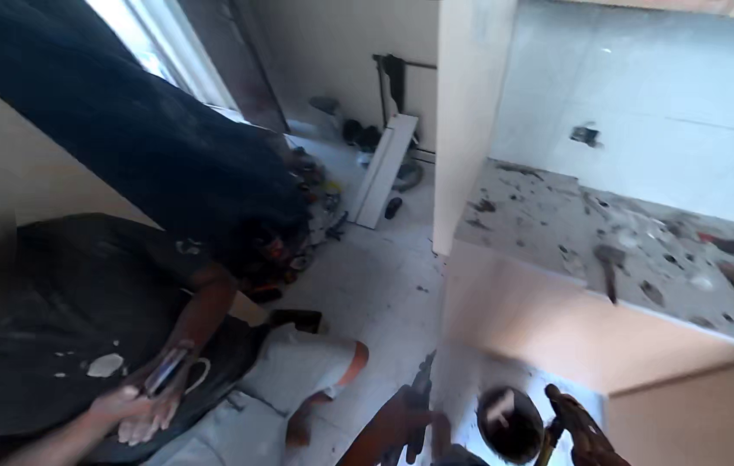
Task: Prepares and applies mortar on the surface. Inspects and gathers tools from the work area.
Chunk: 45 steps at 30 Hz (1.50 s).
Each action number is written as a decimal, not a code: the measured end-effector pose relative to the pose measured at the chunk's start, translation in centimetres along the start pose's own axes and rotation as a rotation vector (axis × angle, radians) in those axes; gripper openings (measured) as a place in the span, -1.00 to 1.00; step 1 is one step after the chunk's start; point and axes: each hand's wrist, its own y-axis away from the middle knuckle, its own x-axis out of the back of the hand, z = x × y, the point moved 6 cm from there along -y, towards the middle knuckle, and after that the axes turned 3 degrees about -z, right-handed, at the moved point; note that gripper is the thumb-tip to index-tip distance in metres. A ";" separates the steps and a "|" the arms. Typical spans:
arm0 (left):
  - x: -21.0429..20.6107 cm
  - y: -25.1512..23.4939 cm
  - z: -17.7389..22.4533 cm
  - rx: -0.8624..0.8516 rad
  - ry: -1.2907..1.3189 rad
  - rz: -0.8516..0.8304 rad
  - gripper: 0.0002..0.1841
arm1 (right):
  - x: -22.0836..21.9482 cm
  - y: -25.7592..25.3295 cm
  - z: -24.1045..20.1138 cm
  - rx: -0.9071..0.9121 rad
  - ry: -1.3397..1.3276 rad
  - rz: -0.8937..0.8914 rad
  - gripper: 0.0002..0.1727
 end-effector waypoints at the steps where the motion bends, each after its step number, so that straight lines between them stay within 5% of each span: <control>1: 2.6 -1.0 1.4 0.004 0.029 0.056 -0.46 | 0.9 -4.7 -2.3 0.028 0.052 -0.056 -0.48; 6: 14.2 -4.3 6.1 0.016 0.120 0.311 -0.36 | 3.8 -24.6 -16.5 0.178 0.265 -0.319 -0.55; 13: 28.4 -11.2 10.9 -0.011 0.443 0.542 -0.39 | 6.7 -45.4 -33.0 0.392 0.308 -0.407 -0.53; 27: 60.9 -32.3 36.3 0.011 0.341 0.458 -0.48 | 15.7 -78.5 -35.5 -0.076 0.114 -0.129 -0.53; 31: 69.2 -38.9 39.4 0.053 0.346 0.504 -0.44 | 16.7 -92.2 -37.2 -0.113 0.161 -0.161 -0.54; 40: 86.1 -45.5 44.1 0.160 0.504 0.670 -0.43 | 15.9 -126.5 -49.4 -0.160 0.389 -0.517 -0.50; 45: 97.5 -50.5 47.4 0.069 0.626 0.715 -0.57 | 13.4 -138.8 -47.5 -0.403 0.465 -0.572 -0.47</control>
